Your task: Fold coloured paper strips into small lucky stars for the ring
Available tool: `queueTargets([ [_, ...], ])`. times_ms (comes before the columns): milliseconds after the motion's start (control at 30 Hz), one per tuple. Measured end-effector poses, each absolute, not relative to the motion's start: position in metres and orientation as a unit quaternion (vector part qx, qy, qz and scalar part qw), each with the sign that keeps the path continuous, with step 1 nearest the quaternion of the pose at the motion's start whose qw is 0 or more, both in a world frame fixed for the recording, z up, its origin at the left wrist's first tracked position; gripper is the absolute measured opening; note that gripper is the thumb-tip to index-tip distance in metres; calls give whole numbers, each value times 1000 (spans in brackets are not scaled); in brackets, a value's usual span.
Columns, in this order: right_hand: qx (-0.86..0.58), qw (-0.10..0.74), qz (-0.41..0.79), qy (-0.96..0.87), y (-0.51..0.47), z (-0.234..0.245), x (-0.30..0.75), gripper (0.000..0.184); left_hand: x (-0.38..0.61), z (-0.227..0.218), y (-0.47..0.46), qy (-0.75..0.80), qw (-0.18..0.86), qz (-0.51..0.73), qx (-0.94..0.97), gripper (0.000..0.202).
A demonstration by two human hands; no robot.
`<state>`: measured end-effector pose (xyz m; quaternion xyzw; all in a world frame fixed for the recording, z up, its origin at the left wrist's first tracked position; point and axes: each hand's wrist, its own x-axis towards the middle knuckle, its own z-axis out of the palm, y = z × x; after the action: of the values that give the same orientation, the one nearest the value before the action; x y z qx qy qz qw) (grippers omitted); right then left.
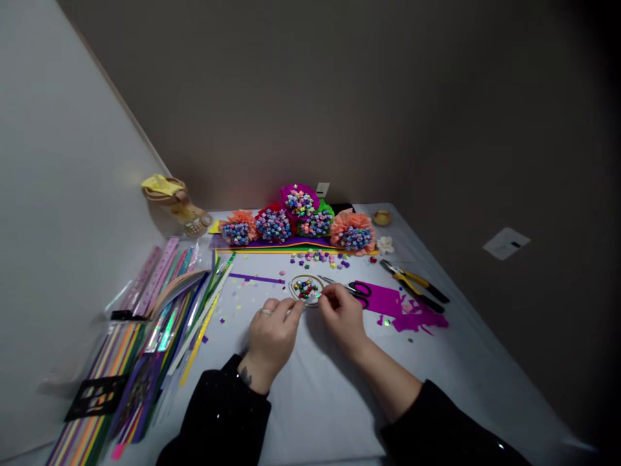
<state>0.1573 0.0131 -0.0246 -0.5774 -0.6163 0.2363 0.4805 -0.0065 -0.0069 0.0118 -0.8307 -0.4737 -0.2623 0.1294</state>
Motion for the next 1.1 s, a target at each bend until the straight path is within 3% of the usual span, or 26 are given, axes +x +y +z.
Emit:
queueTargets([
  [167, -546, 527, 446, -474, 12, -25, 149, 10, -1, 6, -8, -491, 92, -264, -825, 17],
  [333, -497, 502, 544, -453, 9, -25, 147, 17, -8, 4, -4, -529, 6, -273, -804, 14],
  [467, -494, 474, 541, -489, 7, -23, 150, 18, -45, 12, 11, -628, -11, -255, -736, 19],
  [667, -500, 453, 531, -513, 5, -23, 152, 21, -114, 15, 28, -789, -46, -122, -600, 29],
  [1100, -488, 422, 521, -559, 3, -29, 155, 18, -135, 4, 32, -818, -21, -34, -574, 21],
])
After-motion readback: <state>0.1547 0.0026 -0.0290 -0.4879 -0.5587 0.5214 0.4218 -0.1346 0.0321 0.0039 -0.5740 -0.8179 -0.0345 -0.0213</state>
